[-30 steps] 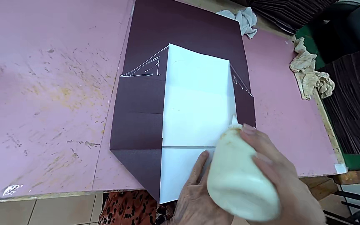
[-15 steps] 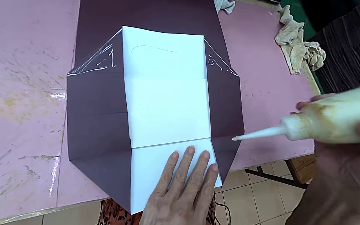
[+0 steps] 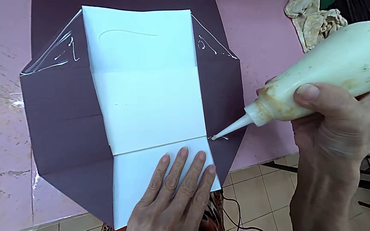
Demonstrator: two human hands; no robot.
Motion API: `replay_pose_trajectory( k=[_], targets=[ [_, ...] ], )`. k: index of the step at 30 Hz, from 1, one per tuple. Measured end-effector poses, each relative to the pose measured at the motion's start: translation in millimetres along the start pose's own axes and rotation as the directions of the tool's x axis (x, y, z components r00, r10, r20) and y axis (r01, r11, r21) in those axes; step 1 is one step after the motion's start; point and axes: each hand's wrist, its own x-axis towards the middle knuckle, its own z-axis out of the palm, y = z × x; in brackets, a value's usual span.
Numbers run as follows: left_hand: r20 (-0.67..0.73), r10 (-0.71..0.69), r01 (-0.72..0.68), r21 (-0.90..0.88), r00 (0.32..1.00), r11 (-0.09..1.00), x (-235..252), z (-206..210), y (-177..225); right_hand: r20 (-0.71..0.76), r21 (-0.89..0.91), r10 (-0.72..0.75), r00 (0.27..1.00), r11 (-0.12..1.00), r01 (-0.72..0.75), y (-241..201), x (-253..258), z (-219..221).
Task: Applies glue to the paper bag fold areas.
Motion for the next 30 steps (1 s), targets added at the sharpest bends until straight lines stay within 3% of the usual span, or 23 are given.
replay_pose_trajectory(
  k=[13,23,30],
  targets=[
    [0.005,0.009,-0.009,0.012,1.000,1.000,-1,1,-1,-0.117,-0.090,0.068,0.991,0.993,-0.079,8,2,-60],
    [-0.001,0.001,-0.001,-0.005,1.000,1.000,-1,-1,-2,-0.080,-0.057,0.029,0.996,0.998,-0.033,5,-9,-50],
    [-0.031,-0.022,0.020,-0.047,0.999,0.999,-1,-1,-1,0.028,-0.020,-0.009,1.000,1.000,0.009,-1,-24,-41]
  ],
)
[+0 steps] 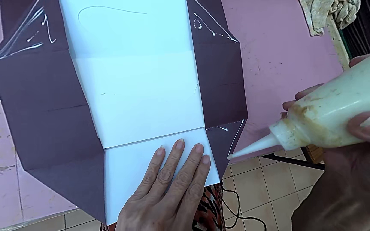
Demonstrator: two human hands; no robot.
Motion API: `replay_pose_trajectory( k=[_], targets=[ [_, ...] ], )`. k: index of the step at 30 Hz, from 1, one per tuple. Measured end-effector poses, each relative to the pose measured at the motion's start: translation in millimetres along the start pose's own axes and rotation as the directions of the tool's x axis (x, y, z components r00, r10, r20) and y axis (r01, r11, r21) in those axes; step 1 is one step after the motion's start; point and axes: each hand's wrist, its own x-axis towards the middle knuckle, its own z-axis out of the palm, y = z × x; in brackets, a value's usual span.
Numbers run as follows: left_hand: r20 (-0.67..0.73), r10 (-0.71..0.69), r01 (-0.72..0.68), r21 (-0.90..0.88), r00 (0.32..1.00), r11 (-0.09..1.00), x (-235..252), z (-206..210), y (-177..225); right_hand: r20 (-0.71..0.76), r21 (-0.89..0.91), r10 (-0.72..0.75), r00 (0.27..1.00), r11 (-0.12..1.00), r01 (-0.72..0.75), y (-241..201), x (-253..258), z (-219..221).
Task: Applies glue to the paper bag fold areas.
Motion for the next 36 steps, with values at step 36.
replay_pose_trajectory(
  k=[36],
  targets=[
    [0.003,-0.003,0.004,-0.023,1.000,1.000,-1,-1,0,0.015,0.054,0.012,1.000,0.998,-0.013,1,-20,5]
  ],
)
